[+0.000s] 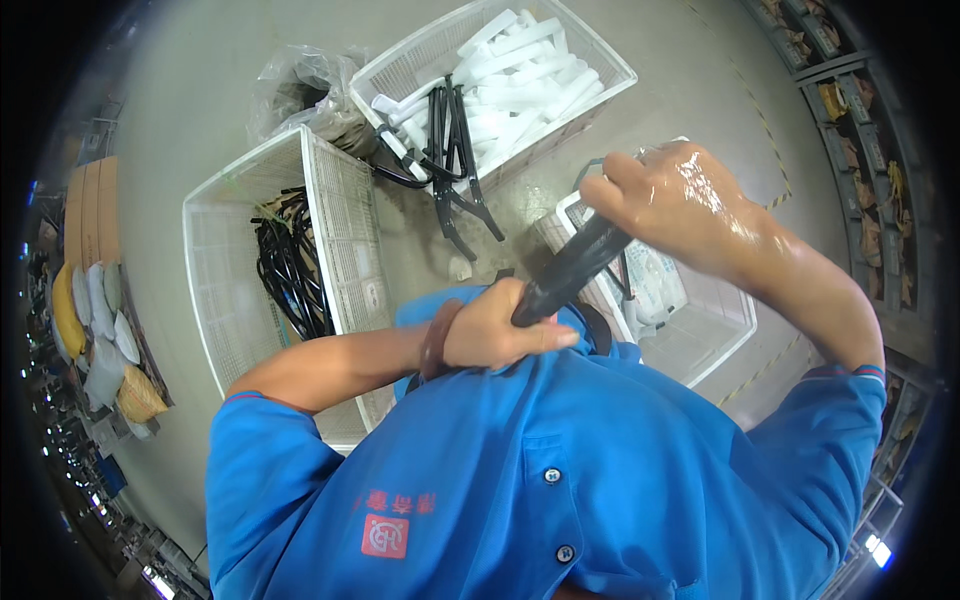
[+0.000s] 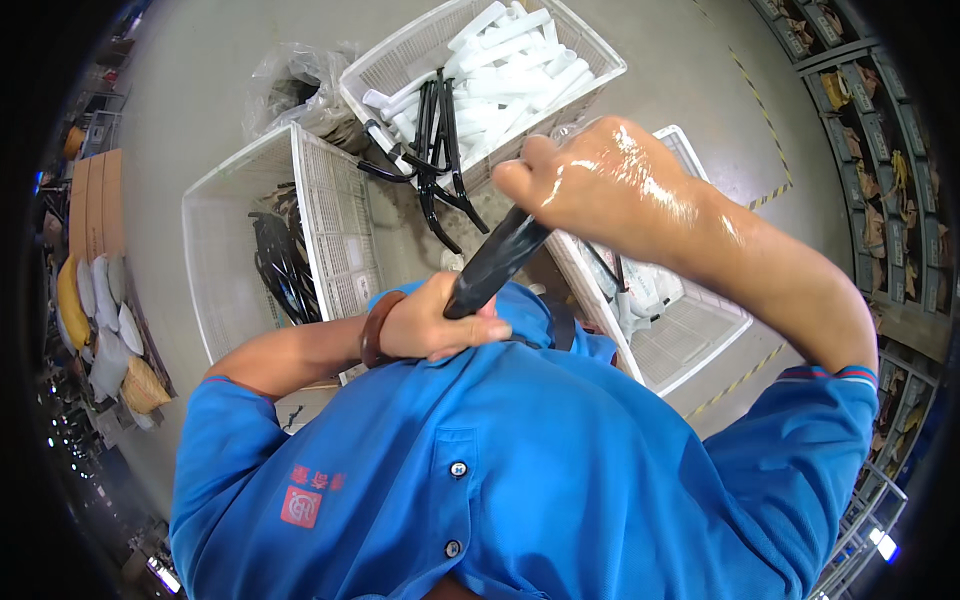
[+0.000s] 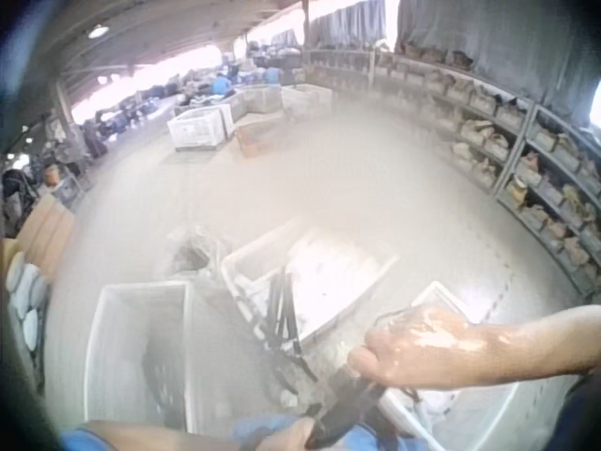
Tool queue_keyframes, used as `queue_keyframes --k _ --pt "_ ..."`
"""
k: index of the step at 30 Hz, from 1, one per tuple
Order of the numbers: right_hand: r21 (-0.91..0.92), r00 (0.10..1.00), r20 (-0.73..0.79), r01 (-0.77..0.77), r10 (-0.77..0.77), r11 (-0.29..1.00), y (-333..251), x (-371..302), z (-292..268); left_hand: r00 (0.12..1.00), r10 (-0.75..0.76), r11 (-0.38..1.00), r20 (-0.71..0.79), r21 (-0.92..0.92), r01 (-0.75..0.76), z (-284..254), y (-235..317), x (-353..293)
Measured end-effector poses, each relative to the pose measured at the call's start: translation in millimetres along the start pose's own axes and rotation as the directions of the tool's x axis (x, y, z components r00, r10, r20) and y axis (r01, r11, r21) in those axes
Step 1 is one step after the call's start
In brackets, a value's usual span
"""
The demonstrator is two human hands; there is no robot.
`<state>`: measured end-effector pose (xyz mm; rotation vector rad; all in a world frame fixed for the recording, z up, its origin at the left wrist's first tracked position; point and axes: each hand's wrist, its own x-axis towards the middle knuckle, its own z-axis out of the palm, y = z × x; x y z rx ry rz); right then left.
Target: The person repeatedly picks black curved plastic pieces and white foam sleeves from bins, slides the sleeves onto the pieces, and places the assembled units into a white bin. The person also handles black gloves and a red bucket during the process.
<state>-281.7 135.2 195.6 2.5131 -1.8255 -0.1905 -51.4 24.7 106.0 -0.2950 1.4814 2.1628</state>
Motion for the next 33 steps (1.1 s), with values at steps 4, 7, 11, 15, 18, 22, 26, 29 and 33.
queue_keyframes --k 4,7,11,15,18,22,26,29,33 --pt "0.061 0.996 -0.040 0.079 -0.076 0.995 -0.8 27.1 12.8 0.995 -0.094 0.984 0.011 -0.153 0.095 -12.8 -8.1 11.5" --pt "0.165 0.941 -0.118 0.333 -0.317 0.928 -17.8 48.6 36.0 0.997 -0.042 0.973 0.063 -0.224 0.055 -35.2 -8.6 14.2" --pt "0.529 0.902 0.306 0.106 -0.306 0.842 -4.8 87.0 66.6 0.990 -0.132 0.989 -0.047 -0.074 0.129 -65.3 -11.1 16.1" --pt "0.702 0.444 0.712 -0.453 -0.544 0.549 11.4 137.2 102.2 0.977 -0.072 0.997 -0.203 0.017 0.077 -82.3 -20.9 35.8" --pt "0.566 0.694 0.654 -0.185 -0.301 0.803 0.6 146.6 118.8 0.973 -0.171 0.984 -0.157 -0.079 0.160 -111.7 -28.6 40.2" --pt "0.372 0.874 0.482 -0.140 -0.062 0.917 -29.8 152.0 143.9 0.981 -0.192 0.937 -0.010 -0.298 0.180 -146.7 -40.9 36.0" --pt "0.415 0.999 0.041 0.014 -0.034 0.909 -16.8 164.5 173.7 0.970 -0.239 0.861 0.038 -0.453 0.230 -172.6 -47.0 43.6" --pt "0.302 0.973 -0.212 0.159 -0.096 0.940 20.1 185.2 193.2 0.976 -0.211 0.813 0.047 -0.546 0.202 -200.2 -39.3 56.8" --pt "0.245 0.986 -0.163 0.065 -0.025 0.967 120.0 204.0 219.2 0.973 -0.211 0.764 -0.092 -0.636 0.106 -234.5 -22.5 81.7"
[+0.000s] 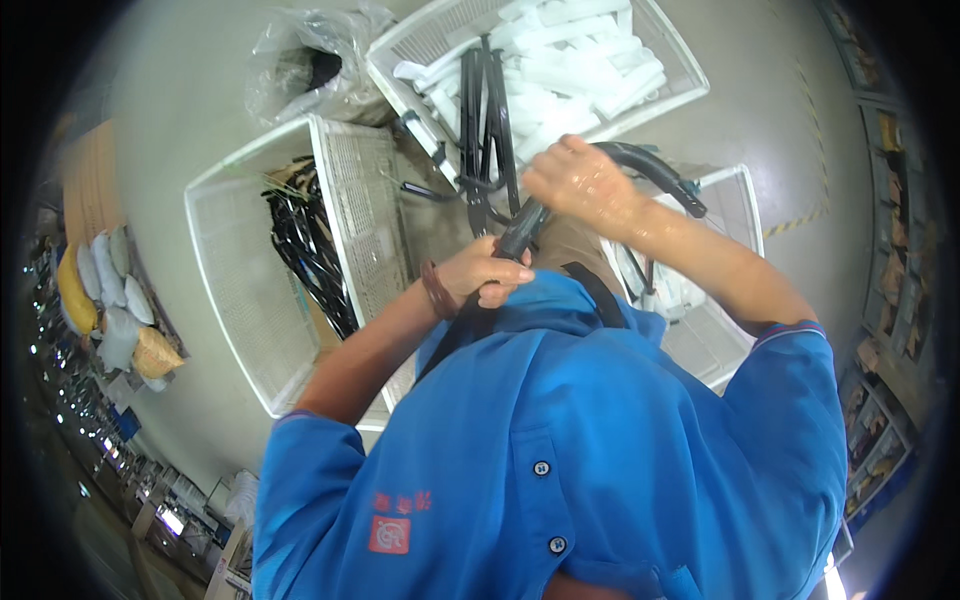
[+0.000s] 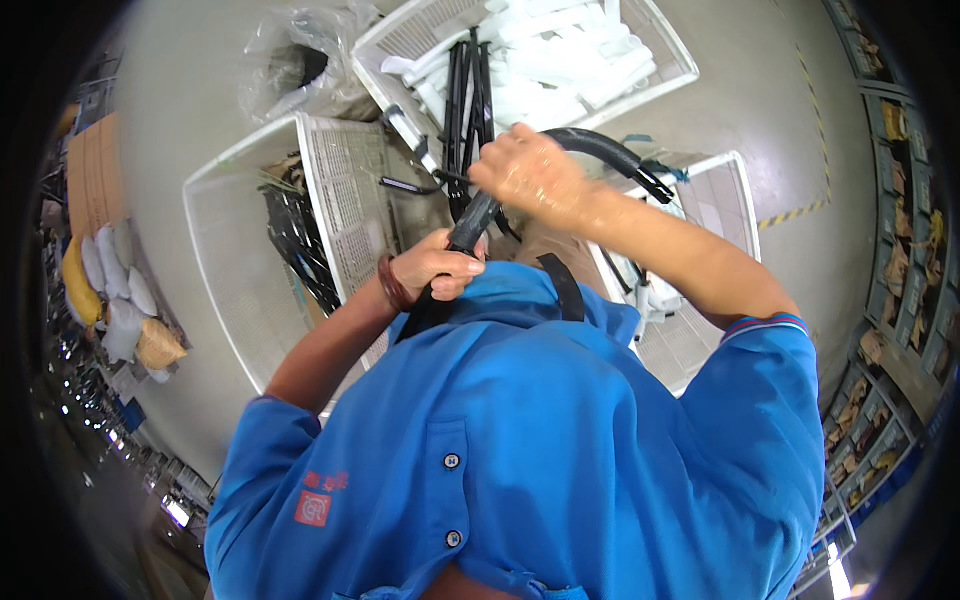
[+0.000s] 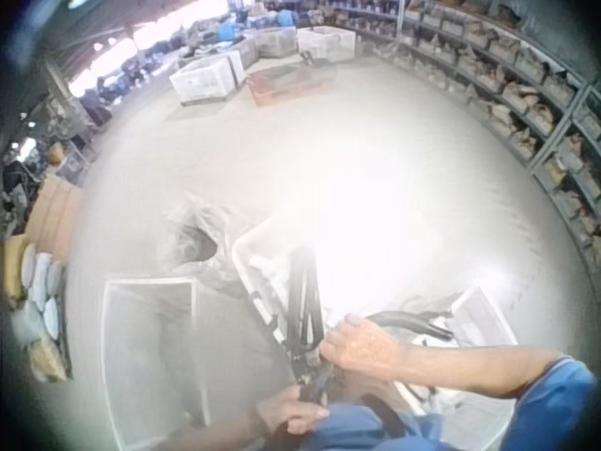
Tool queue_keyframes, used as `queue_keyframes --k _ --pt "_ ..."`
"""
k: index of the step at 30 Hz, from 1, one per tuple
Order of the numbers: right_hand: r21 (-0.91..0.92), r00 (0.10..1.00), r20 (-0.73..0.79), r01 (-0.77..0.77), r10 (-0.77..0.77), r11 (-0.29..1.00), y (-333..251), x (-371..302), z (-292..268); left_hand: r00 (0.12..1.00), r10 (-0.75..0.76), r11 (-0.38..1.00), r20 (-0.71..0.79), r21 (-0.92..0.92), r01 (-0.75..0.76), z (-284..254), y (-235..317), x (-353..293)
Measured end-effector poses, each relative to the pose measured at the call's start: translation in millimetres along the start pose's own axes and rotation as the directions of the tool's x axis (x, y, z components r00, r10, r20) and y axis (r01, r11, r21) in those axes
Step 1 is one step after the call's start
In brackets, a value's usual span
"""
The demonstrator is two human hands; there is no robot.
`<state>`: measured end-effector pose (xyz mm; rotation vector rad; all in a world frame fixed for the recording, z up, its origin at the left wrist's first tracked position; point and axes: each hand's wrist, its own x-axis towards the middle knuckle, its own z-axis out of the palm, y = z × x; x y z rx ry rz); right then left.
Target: The person repeatedly picks black curved plastic pieces and white foam sleeves from bins, slides the sleeves onto the pieces, and places the assembled units into a white bin. The person also handles black gloves and a red bucket during the process.
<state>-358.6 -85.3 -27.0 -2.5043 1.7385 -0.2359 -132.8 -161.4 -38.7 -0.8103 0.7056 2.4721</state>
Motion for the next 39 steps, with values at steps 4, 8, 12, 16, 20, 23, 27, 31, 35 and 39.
queue_keyframes --k 4,8,12,16,20,23,27,31,35,39 --pt "0.433 0.873 0.460 -0.380 0.162 0.817 120.8 -19.0 32.7 0.987 0.088 0.990 -0.136 0.119 -0.072 -11.5 18.6 36.9" --pt "0.737 0.745 0.481 -0.629 0.463 0.246 258.3 -76.5 132.3 0.884 0.106 0.987 -0.455 0.156 -0.038 -52.1 23.8 68.8" --pt "0.138 0.360 0.362 -0.933 0.860 0.332 344.1 -102.5 286.4 0.786 -0.042 0.972 -0.617 -0.209 -0.112 -106.6 20.0 83.5" --pt "-0.045 0.652 0.132 -0.749 0.747 0.661 369.0 -75.6 416.8 0.705 -0.020 0.982 -0.709 -0.148 -0.120 -140.0 13.2 86.5" --pt "-0.171 0.460 0.330 -0.830 0.825 0.531 362.1 -36.2 467.2 0.693 0.006 0.983 -0.720 -0.124 -0.137 -148.3 14.1 90.0" --pt "-0.004 0.594 0.244 -0.790 0.767 0.613 334.5 -33.9 440.1 0.705 0.048 0.970 -0.708 -0.134 -0.201 -148.6 23.2 87.5" --pt "0.397 0.573 -0.020 -0.748 0.819 0.533 278.1 -95.2 339.3 0.728 0.132 0.967 -0.672 -0.075 -0.245 -144.9 42.2 68.6" --pt "0.451 0.496 -0.034 -0.767 0.867 0.457 225.3 -167.7 248.1 0.766 0.241 0.954 -0.595 0.001 -0.300 -131.1 58.8 35.0" --pt "0.439 0.429 -0.169 -0.773 0.888 0.457 177.6 -190.1 195.4 0.854 0.303 0.937 -0.424 -0.029 -0.347 -122.6 67.8 5.9" --pt "0.434 0.409 -0.302 -0.745 0.861 0.506 125.3 -173.5 141.8 0.888 0.343 0.931 -0.305 -0.015 -0.365 -110.2 52.3 -31.4"
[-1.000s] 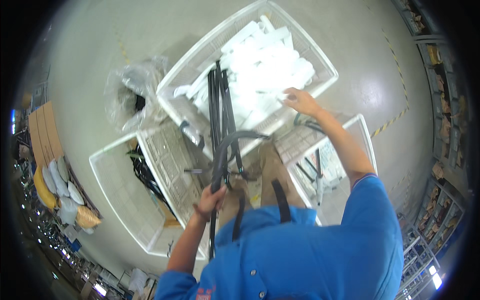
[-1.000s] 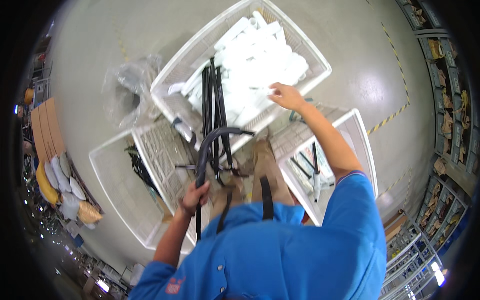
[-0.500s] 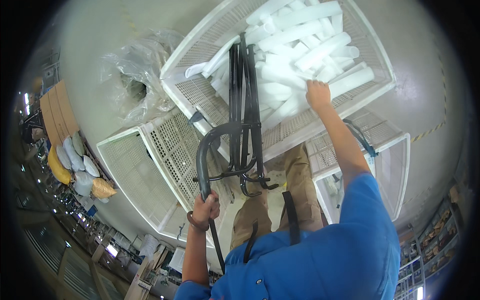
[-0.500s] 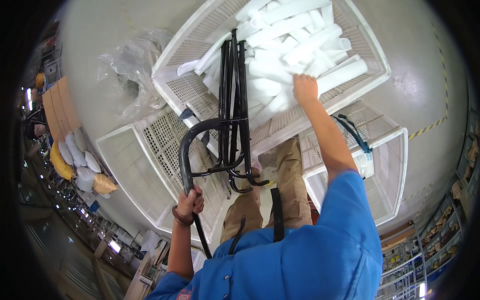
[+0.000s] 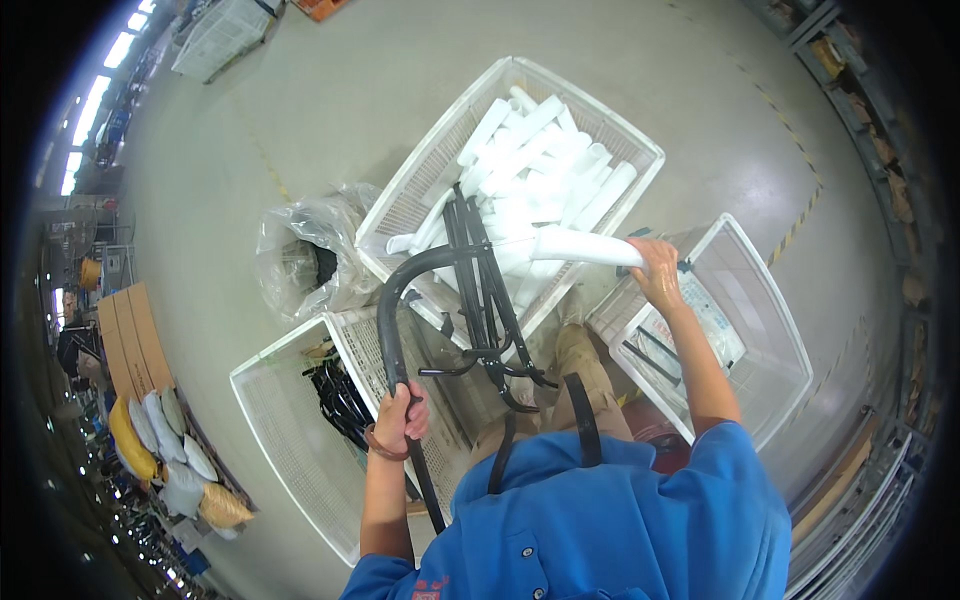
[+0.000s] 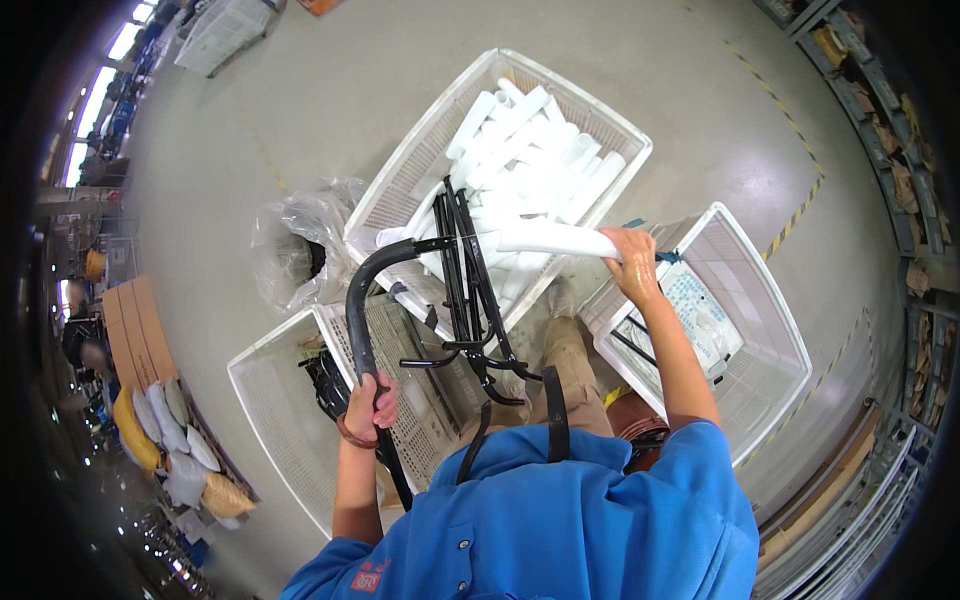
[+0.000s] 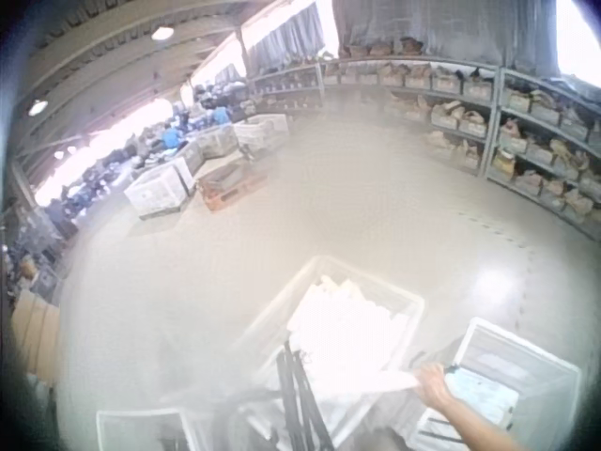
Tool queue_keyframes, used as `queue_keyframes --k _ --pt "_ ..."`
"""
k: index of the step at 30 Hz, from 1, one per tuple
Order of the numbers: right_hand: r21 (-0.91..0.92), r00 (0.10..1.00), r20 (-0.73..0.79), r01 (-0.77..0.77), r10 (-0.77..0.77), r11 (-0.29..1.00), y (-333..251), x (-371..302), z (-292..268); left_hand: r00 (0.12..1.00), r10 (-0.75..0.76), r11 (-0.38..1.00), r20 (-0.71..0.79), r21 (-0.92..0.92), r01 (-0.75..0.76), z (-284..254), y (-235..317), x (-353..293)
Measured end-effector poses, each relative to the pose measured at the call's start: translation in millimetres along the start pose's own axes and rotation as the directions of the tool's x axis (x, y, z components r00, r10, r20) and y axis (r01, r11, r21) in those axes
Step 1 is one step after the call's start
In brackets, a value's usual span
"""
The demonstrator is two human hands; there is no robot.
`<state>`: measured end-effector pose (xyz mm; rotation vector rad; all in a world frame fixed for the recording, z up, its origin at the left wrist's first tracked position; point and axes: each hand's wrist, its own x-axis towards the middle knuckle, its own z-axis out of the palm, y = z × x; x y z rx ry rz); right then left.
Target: The person repeatedly picks black curved plastic pieces and white foam sleeves from bins, slides the sleeves onto the pieces, and places the assembled units into a white bin. The person also handles black gloves and a red bucket during the process.
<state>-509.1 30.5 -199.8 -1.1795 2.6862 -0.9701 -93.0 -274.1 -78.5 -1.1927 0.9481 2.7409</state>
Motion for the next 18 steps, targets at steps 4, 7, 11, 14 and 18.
queue_keyframes --k 4,7,11,14,18 --pt "-0.060 0.991 -0.067 0.114 -0.118 0.992 -68.0 -34.7 -31.6 0.996 0.009 0.991 0.086 0.130 -0.020 -4.8 -14.1 -44.2" --pt "0.004 0.991 -0.074 0.112 -0.112 0.994 -101.9 -73.1 -48.9 0.994 -0.020 0.996 0.112 0.094 0.010 -14.0 -24.5 -73.8" --pt "-0.034 0.995 -0.097 0.001 -0.004 0.999 -115.5 -134.6 -80.0 0.975 0.018 1.000 0.222 0.015 -0.022 -26.9 -32.0 -106.7" --pt "-0.080 0.995 -0.081 -0.058 0.051 0.995 -115.7 -168.5 -95.6 0.969 0.055 0.997 0.239 0.031 -0.064 -30.7 -37.6 -126.9" --pt "-0.069 0.996 -0.093 -0.026 0.019 0.997 -112.5 -188.8 -102.7 0.975 0.078 0.990 0.209 0.096 -0.100 -22.4 -48.7 -149.6"
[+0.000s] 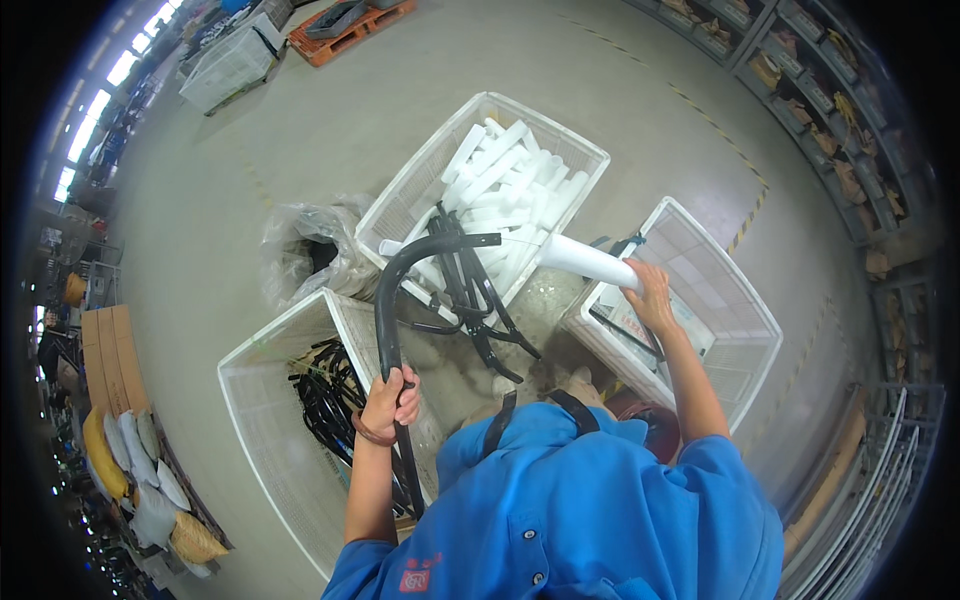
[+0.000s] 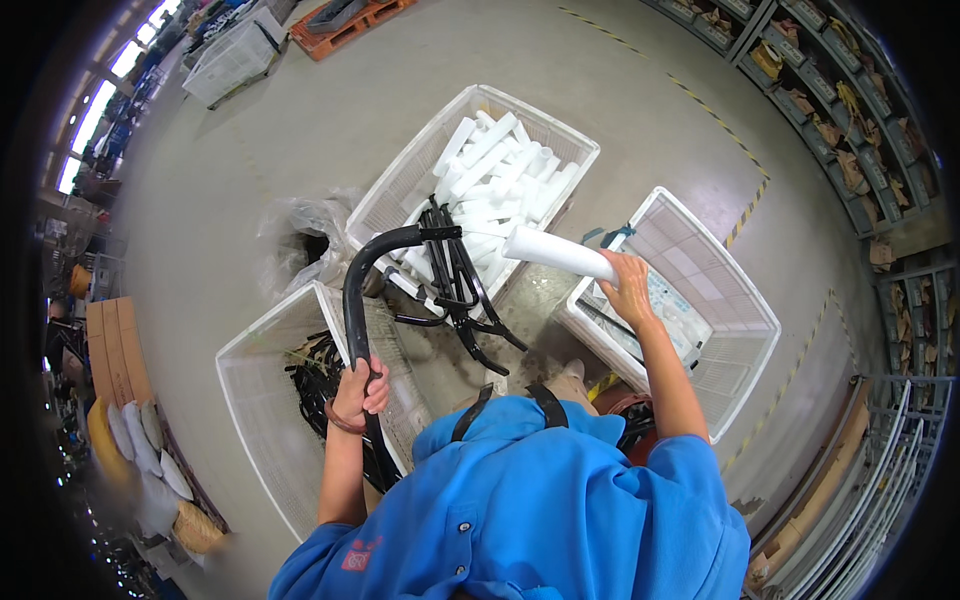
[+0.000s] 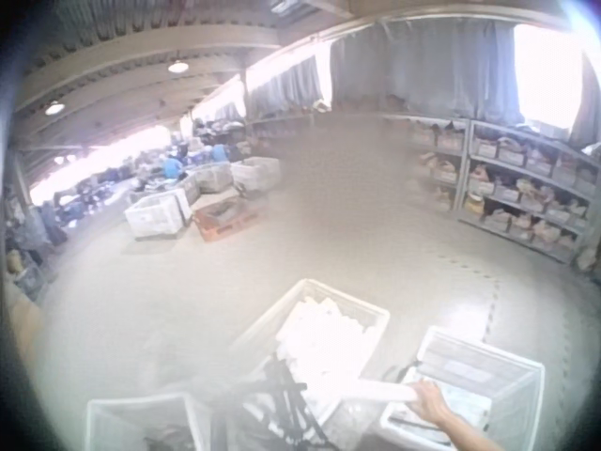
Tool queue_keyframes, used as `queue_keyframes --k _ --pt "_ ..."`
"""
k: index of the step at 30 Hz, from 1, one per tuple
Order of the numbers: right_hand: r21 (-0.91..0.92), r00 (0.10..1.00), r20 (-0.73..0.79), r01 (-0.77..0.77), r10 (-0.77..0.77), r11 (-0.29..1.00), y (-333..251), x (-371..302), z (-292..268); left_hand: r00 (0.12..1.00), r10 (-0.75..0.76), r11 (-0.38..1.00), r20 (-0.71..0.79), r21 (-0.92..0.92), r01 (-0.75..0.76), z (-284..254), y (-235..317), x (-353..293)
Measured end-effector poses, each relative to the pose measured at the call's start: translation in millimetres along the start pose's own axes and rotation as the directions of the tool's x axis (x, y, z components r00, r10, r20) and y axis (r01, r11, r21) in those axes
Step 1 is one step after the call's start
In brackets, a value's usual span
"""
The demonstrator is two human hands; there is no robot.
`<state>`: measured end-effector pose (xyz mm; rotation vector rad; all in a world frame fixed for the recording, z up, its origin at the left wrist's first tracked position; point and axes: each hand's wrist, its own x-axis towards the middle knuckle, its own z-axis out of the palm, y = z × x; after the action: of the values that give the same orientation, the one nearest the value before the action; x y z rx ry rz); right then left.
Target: The person repeatedly picks black curved plastic pieces and white foam sleeves from bins, slides the sleeves onto the pieces, and places the assembled units into a white bin. The person also handles black gloves and a red bucket during the process.
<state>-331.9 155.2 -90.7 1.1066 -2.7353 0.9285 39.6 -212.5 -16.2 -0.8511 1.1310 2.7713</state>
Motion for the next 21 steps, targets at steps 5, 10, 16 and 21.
queue_keyframes --k 5,10,16,21 --pt "0.070 0.996 -0.066 0.072 -0.067 0.995 7.5 -10.0 -7.0 1.000 -0.002 1.000 -0.002 0.021 0.002 36.1 -10.0 -6.9" --pt "0.103 0.996 -0.050 0.081 -0.077 0.991 9.8 -24.2 -30.2 0.997 -0.073 0.995 -0.035 0.064 0.075 82.7 -31.4 6.6" --pt "-0.016 0.998 -0.001 0.055 -0.055 0.998 2.8 -35.2 -68.8 0.994 -0.053 0.976 -0.093 0.207 0.072 126.8 -59.4 16.4" --pt "0.011 0.990 0.088 0.106 -0.107 0.994 3.1 -35.9 -96.7 0.994 0.001 0.966 -0.111 0.259 0.028 143.0 -63.3 19.3"
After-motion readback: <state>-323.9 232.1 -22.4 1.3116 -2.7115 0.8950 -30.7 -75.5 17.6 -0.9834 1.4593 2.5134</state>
